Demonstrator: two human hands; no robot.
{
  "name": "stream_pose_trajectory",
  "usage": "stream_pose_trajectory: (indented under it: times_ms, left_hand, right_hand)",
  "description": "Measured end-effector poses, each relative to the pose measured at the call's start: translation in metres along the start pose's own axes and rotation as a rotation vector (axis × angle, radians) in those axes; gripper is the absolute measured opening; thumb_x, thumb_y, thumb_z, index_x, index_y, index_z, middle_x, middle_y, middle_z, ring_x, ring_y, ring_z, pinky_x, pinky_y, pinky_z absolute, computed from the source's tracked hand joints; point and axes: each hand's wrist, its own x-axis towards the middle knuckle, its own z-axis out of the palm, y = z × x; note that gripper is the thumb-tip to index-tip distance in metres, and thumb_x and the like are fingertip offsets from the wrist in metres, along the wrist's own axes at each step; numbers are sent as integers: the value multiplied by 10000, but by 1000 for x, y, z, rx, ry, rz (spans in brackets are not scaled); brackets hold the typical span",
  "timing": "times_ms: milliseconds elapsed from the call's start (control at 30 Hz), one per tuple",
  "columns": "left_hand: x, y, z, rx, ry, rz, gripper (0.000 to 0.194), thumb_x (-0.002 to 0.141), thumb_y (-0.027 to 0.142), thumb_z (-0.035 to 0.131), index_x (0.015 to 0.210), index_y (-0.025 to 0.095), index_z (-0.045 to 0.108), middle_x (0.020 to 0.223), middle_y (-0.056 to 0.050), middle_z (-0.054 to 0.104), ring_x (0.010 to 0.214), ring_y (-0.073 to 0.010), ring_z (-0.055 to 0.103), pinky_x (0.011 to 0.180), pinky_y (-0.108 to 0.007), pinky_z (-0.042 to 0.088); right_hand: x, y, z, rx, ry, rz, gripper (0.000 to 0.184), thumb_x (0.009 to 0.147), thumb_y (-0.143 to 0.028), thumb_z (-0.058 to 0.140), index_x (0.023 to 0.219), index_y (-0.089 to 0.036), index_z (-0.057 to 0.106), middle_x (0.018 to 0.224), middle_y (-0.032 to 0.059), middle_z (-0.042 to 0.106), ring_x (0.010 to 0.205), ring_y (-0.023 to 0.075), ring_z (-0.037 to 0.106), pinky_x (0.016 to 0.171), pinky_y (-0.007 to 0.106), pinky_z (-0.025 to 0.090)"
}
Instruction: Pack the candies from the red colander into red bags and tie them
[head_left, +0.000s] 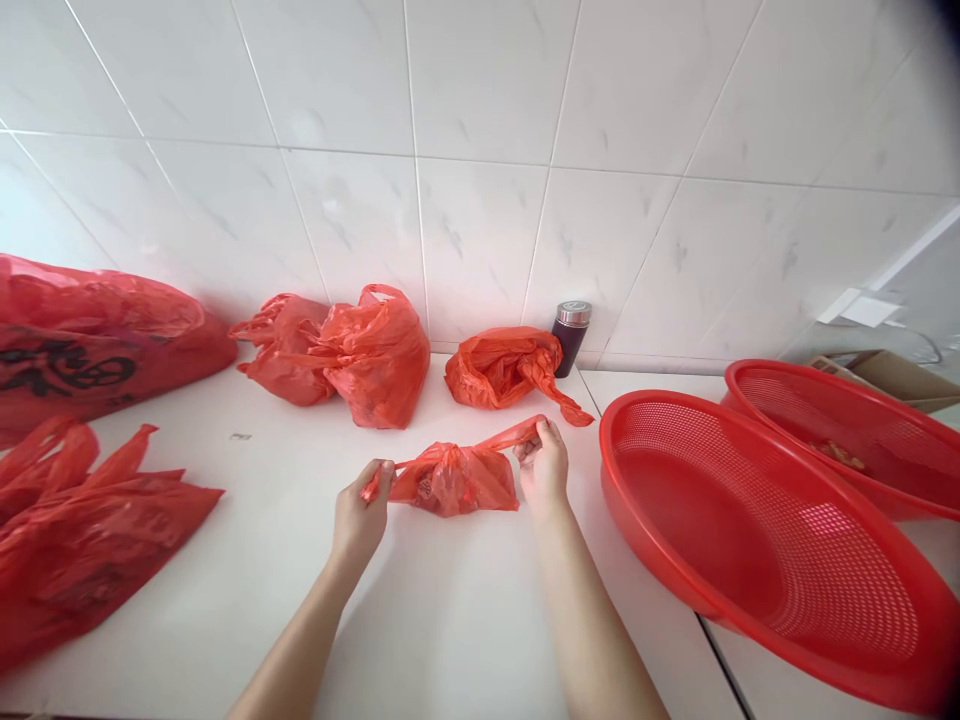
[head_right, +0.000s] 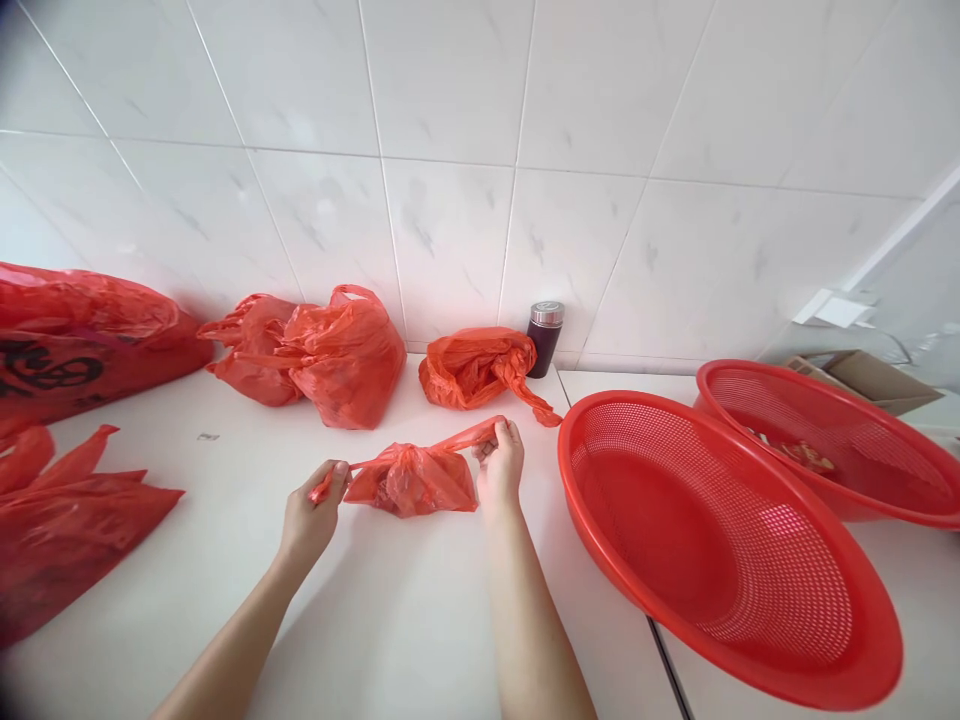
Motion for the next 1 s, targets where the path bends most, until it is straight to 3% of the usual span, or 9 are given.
stream_pose_trajectory:
  times_ms: [133,233,300,400,500,667,767,900,1000]
  left_hand:
    - [-8,11,-35,-35,-148,-36,389,864,576,450,789,222,592,691,7,563,626,-157,528,580,-252,441]
    - [-14,32,-51,8,19,73,450,798,521,598,1182,288,579,1154,-62,623,968,-242,605,707,-319,508]
    - [-16,48,-48,89,62,285,471,782,475,638,1223,320,576,1320,-58,553,1167,-281,526,826,-369,499]
    - [-17,65,-30,186,-158,452,247,828,398,593,1050,311,661,1149,-26,662,1082,-261,576,895,-394,459]
    - [-16,67,-18,75,-285,322,180,895,376,481,944,272,619,947,-1,690,862,-205,627,780,-340,475]
    - [-15,68,-27,-90,-121,103,232,932,437,378,970,245,502,901,-12,654,762,-190,609,679,-323,459]
    - [-13,74,-42,-153,-156,110,263,934,448,369,991,236,512,925,-26,657,789,-194,619,690,-323,466]
    - [-7,72,-63,-162,-348,122,295,856,485,506,916,204,574,877,-37,656,776,-208,622,680,-317,472]
    - [2,62,-74,-41,-482,86,263,745,446,634,859,210,601,807,-7,648,721,-201,609,641,-298,458]
  right_hand:
    - [-17,-21,11,7,-127,40,264,765,-395,667,692,-195,510,543,-57,521,466,73,481,456,194,399]
    - [-37,-38,29,-60,-355,63,250,829,-400,621,719,-189,546,579,-28,578,500,99,546,494,221,452]
    - [-48,-46,42,-95,-495,62,242,867,-383,585,728,-187,558,612,-12,607,526,114,575,525,243,480]
    - [-56,-54,51,-85,-577,42,231,900,-380,543,774,-191,582,672,3,629,585,130,606,562,258,494]
    - [-57,-56,44,-163,-507,-10,266,922,-438,491,1052,-233,599,1000,53,672,804,168,657,662,291,517]
    - [-71,-30,32,-655,-578,-101,602,819,-438,645,1372,-329,436,1424,68,461,1197,237,523,943,390,459]
    - [-82,-4,36,-760,-699,-131,620,752,-357,717,1331,-342,493,1365,34,519,1235,238,483,1002,385,412]
    - [-77,14,39,-624,-672,43,198,804,-352,646,970,-244,631,943,13,663,862,184,595,759,293,471]
    - [-71,16,36,-578,-647,70,176,774,-357,678,775,-211,579,743,-22,602,709,146,530,655,248,423]
